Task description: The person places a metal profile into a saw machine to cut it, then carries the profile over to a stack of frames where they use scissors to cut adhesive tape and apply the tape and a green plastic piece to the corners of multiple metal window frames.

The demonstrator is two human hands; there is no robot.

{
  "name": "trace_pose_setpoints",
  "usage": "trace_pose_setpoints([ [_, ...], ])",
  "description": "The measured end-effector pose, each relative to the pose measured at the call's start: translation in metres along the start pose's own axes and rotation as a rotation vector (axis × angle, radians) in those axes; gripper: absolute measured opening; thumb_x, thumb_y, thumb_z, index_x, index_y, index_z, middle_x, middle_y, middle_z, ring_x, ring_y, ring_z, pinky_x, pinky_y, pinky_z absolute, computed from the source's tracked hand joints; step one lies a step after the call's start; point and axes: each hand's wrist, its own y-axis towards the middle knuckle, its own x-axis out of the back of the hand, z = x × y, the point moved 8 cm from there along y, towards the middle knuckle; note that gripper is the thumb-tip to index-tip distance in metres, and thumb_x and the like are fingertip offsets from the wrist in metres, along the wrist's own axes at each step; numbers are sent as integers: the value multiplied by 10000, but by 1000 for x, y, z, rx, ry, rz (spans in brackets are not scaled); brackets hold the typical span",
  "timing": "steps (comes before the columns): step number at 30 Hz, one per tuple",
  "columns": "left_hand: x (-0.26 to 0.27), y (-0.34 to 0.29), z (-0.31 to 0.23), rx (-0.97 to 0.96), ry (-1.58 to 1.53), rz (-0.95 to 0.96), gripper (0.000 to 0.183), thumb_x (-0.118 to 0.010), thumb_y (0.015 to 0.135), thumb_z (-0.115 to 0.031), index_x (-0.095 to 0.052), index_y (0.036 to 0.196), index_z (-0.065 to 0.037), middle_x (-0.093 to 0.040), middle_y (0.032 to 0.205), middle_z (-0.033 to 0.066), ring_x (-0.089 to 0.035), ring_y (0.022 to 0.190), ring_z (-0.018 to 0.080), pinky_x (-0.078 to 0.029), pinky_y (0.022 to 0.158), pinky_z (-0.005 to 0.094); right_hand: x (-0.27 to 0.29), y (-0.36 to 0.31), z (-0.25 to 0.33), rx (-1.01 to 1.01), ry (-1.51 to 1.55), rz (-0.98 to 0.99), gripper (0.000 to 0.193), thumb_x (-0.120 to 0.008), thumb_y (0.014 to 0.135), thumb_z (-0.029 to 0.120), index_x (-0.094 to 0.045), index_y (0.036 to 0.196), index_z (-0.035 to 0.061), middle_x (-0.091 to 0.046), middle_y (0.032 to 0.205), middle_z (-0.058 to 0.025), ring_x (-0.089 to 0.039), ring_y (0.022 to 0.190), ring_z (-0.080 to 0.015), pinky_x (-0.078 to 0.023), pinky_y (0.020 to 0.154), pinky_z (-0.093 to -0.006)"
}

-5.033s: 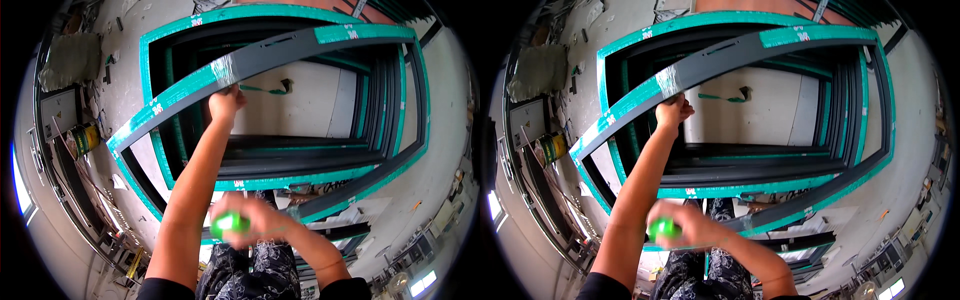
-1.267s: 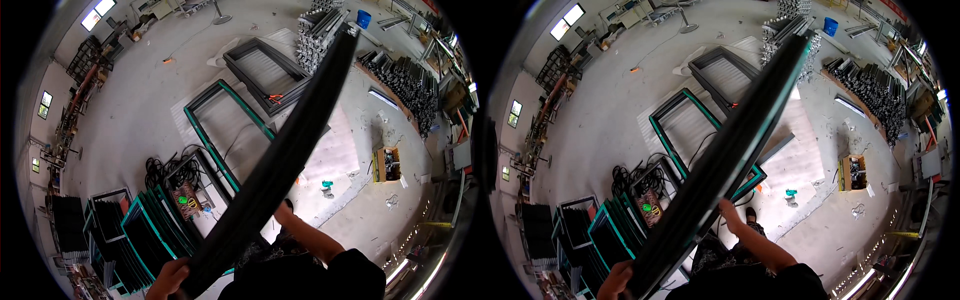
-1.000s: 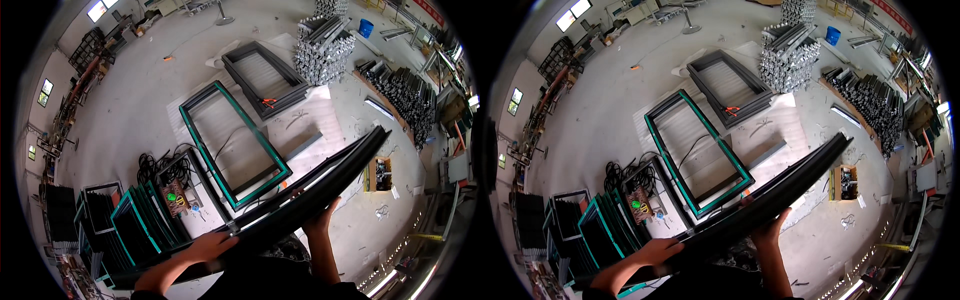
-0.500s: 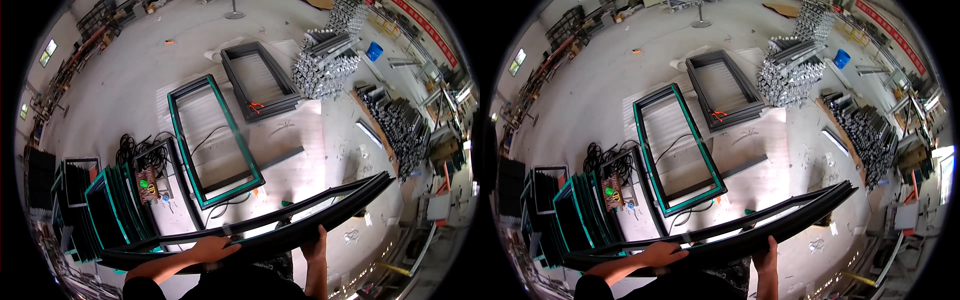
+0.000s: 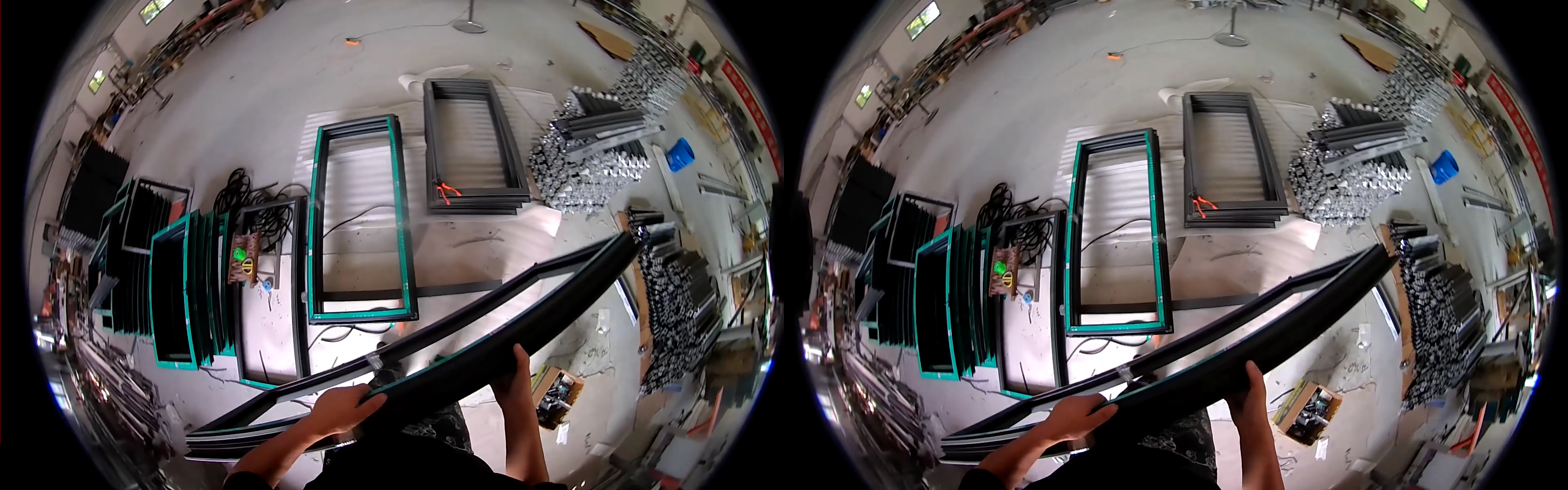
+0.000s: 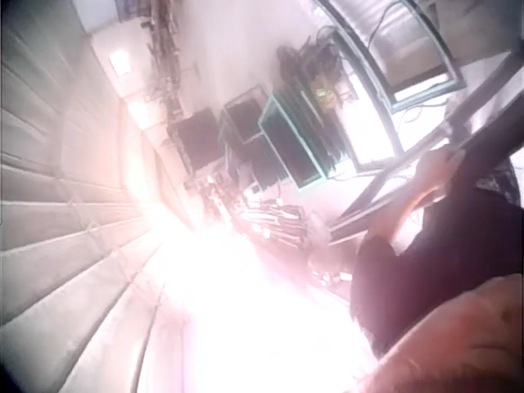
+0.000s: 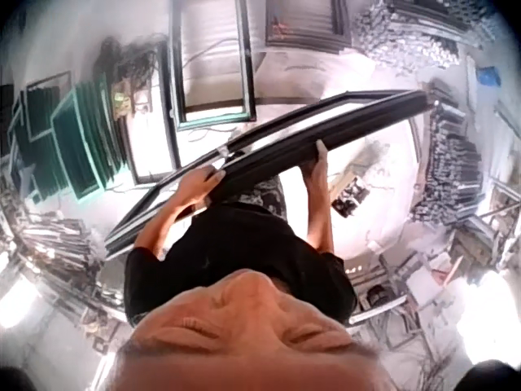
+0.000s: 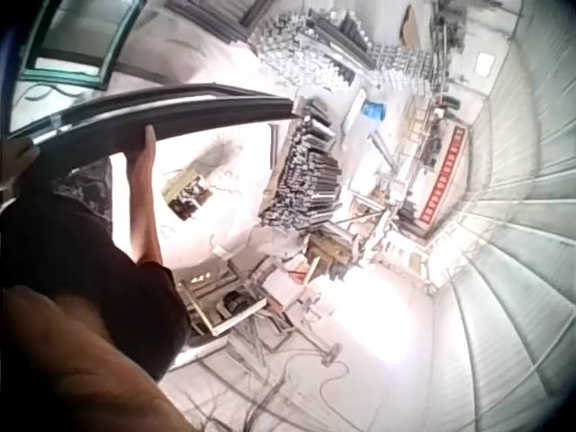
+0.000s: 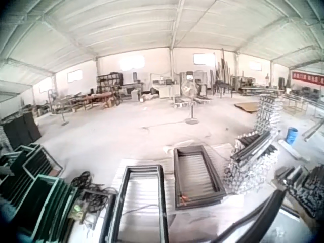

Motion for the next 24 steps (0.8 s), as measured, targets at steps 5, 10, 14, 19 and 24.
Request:
trace_pose_setpoints([
  [5, 18, 12, 29, 119, -242, -86, 579, -403, 934, -608, -634, 982, -80, -637, 766, 157, -627, 778, 348, -462, 699, 423, -77, 65, 8, -69, -165, 140, 411, -574, 898, 332, -566, 1175, 28, -656, 1055, -89, -640, 948, -234, -523, 824, -374],
  [10, 26, 25, 72, 164, -406, -196, 578, -410, 936, -597, -620, 976, -60, -652, 875, 219, -624, 863, 406, -467, 752, 472, -160, 113, -14, -178, -284, 205, 419, -597, 864, 274, -565, 1215, 48, -652, 1125, -72, -632, 1015, -231, -526, 853, -391],
  [14, 49, 22, 97, 44, -652, -388, 534, -373, 971, -538, -612, 976, -61, -644, 852, 234, -619, 843, 431, -478, 727, 469, -245, 131, -12, -196, -357, 302, 402, -606, 820, 262, -583, 1160, 49, -649, 1093, -77, -612, 1034, -254, -473, 937, -380],
  [19, -71, 25, 180, 329, -674, -532, 566, -293, 995, -505, -635, 943, -57, -646, 849, 247, -609, 853, 463, -471, 737, 507, -304, 188, -25, -262, -422, 343, 351, -588, 831, 220, -595, 1118, 18, -659, 1050, -94, -625, 997, -254, -480, 911, -371],
  [24, -23, 51, 177, 795, -783, -652, 722, -198, 989, -542, -719, 806, -76, -655, 799, 243, -614, 840, 453, -458, 724, 538, -381, 259, -41, -289, -672, 396, 289, -629, 818, 231, -603, 1057, 71, -656, 945, -44, -643, 849, -195, -507, 697, -361],
])
